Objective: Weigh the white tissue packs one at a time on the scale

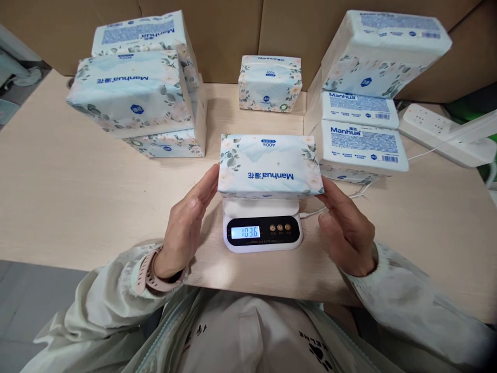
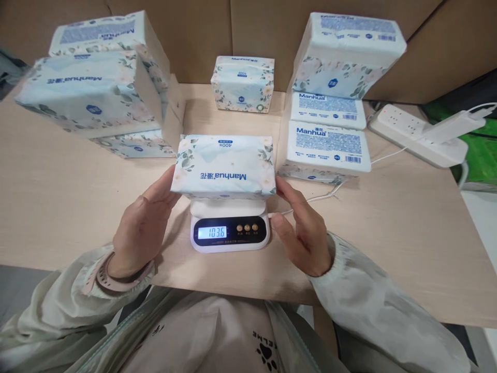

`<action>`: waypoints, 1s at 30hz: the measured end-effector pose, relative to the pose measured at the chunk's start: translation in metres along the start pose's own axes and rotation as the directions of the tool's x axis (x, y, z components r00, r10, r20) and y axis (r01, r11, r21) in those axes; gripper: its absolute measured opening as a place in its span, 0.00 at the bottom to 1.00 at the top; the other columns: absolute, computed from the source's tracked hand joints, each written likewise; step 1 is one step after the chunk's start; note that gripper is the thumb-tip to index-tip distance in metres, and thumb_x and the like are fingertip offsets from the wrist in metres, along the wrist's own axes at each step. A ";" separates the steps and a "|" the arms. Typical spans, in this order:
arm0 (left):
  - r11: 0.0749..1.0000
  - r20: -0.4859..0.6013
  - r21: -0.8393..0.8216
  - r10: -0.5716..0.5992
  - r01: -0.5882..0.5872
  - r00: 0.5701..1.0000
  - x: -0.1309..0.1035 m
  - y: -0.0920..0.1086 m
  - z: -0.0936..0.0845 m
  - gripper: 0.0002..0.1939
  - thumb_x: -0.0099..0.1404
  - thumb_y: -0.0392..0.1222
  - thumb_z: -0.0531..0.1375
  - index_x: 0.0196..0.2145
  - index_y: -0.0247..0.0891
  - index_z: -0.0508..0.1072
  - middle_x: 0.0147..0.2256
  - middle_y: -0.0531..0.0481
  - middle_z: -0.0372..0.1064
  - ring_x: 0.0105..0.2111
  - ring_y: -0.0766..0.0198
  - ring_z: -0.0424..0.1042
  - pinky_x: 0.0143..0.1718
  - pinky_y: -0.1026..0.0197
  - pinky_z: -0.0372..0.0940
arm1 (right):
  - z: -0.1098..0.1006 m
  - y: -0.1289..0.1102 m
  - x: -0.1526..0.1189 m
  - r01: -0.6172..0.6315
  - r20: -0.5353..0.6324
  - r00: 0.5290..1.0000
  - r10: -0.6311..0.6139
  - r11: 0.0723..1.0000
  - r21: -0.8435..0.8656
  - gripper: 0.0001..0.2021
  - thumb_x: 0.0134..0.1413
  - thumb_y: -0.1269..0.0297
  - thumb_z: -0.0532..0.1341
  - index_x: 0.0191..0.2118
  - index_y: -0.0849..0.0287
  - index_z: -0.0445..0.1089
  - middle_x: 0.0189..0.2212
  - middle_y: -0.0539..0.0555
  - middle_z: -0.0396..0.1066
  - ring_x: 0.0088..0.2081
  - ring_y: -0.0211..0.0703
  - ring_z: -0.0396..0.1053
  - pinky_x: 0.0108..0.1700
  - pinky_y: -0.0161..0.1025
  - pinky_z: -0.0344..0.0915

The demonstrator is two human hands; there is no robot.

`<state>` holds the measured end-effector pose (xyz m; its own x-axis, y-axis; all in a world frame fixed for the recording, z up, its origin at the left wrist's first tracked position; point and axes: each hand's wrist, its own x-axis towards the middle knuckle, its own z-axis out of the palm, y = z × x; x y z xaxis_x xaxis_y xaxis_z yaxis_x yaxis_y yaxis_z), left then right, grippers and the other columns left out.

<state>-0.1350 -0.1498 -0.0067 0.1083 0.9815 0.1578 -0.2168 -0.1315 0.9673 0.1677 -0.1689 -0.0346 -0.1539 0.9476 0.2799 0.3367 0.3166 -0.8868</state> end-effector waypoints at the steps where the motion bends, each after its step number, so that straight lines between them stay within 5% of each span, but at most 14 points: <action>1: 1.000 -0.003 0.001 -0.006 0.006 1.000 0.000 0.000 0.000 0.27 0.79 0.60 0.56 0.67 0.49 0.77 0.72 0.52 0.66 0.78 0.43 0.55 0.82 0.38 0.47 | 0.000 0.000 0.000 -0.008 0.002 1.000 0.008 1.000 -0.009 0.32 0.73 0.57 0.62 0.77 0.37 0.57 0.76 0.45 0.64 0.77 0.62 0.60 0.78 0.65 0.61; 30: 1.000 -0.012 0.006 -0.011 0.011 1.000 0.000 0.000 -0.003 0.27 0.79 0.61 0.57 0.67 0.51 0.77 0.72 0.52 0.67 0.77 0.44 0.57 0.81 0.38 0.51 | -0.001 -0.003 0.002 0.047 0.023 0.999 -0.047 0.999 -0.007 0.34 0.72 0.61 0.63 0.77 0.34 0.56 0.76 0.43 0.63 0.76 0.61 0.63 0.77 0.62 0.64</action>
<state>-0.1376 -0.1496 -0.0074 0.0992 0.9845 0.1448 -0.2096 -0.1216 0.9702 0.1671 -0.1684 -0.0309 -0.1905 0.9306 0.3126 0.3356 0.3610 -0.8701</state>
